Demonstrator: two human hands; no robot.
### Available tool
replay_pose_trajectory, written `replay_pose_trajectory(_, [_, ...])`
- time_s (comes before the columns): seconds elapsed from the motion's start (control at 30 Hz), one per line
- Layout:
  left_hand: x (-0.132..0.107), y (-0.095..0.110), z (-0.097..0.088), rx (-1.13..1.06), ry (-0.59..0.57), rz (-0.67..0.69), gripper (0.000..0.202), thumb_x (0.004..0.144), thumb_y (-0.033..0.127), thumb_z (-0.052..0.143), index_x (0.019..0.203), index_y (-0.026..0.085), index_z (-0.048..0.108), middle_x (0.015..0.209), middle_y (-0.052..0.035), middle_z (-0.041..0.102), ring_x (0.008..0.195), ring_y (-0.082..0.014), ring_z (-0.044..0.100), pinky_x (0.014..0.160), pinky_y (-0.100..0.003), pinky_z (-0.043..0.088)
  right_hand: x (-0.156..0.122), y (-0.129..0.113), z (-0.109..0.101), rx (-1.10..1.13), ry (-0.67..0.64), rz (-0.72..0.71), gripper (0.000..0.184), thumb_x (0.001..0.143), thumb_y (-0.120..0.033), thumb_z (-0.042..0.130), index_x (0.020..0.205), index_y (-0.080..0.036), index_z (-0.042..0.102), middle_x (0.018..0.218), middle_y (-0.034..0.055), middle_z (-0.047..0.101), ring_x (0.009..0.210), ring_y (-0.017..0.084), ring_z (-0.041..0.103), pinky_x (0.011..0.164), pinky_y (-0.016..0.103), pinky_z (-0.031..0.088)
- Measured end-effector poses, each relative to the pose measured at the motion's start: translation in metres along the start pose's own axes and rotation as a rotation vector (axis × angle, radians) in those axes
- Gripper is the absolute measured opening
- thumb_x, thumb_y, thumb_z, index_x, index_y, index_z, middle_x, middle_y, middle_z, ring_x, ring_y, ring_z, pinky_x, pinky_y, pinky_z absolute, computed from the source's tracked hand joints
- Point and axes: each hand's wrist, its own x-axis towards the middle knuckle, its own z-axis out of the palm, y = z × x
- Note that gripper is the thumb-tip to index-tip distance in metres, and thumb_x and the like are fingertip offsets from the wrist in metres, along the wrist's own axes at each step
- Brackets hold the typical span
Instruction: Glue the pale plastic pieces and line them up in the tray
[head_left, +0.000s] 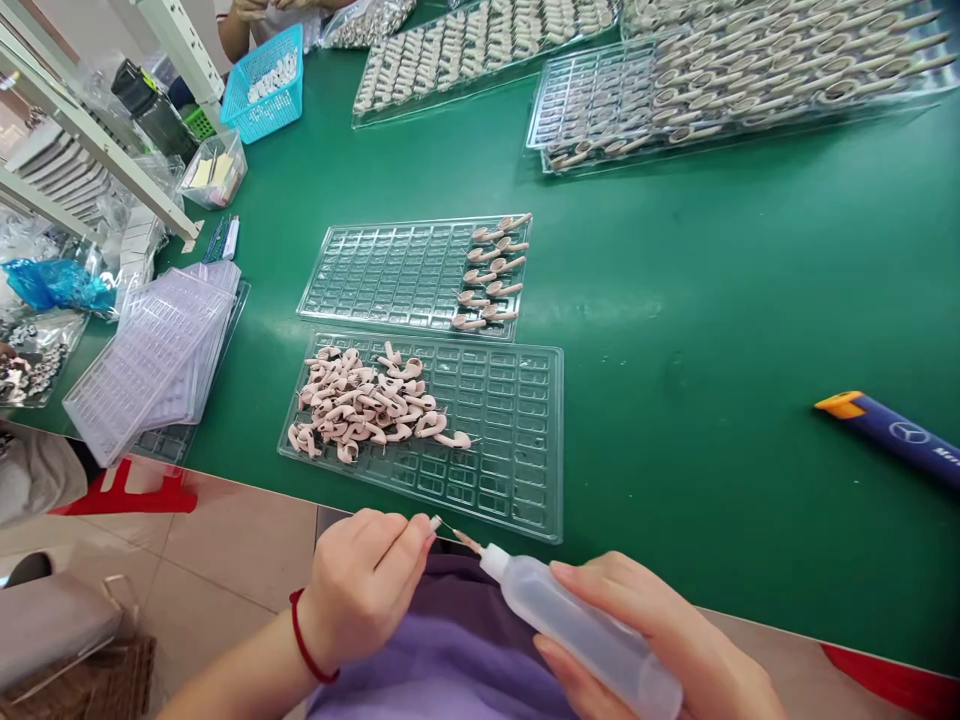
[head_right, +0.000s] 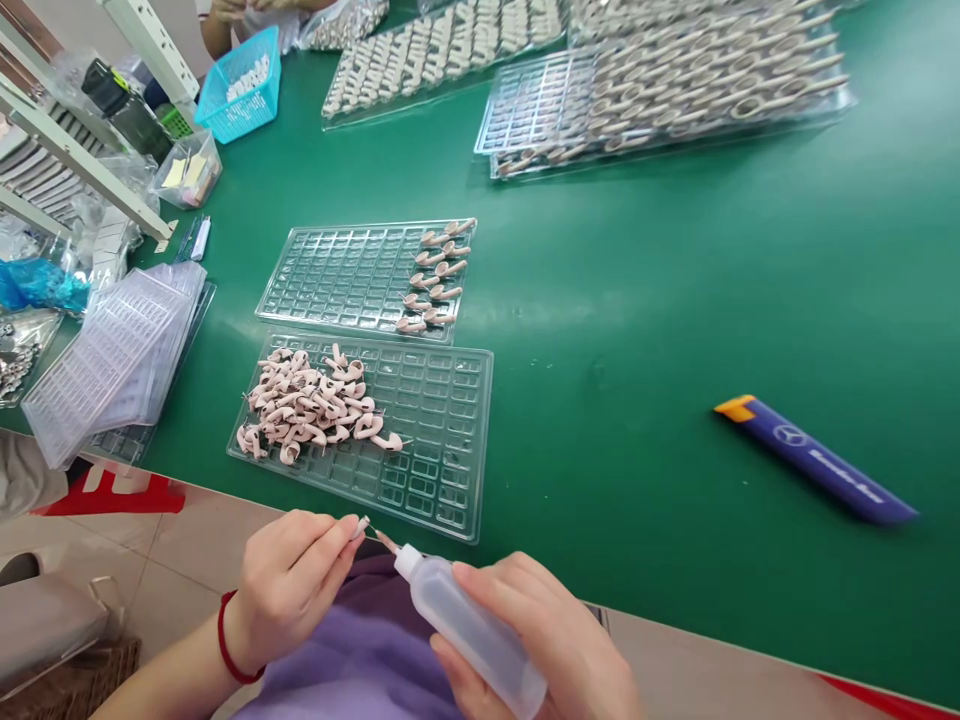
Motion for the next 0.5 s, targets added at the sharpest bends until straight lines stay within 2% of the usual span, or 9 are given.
replay_pose_trajectory(0.5, [-0.0015, -0.0009, 0.0013, -0.008, 0.008, -0.014, 0.017, 0.088, 0.005, 0.063, 0.104, 0.011, 0.064, 0.073, -0.0049, 0.071, 0.059, -0.0148, 0.066, 0.054, -0.027, 0.052, -0.002, 0.0018, -0.0002, -0.038, -0.027, -0.032, 0.054, 0.081, -0.007, 0.062, 0.131, -0.021, 0.05, 0.078, 0.0026, 0.064, 0.061, 0.015, 0.058, 0.052, 0.026, 0.051])
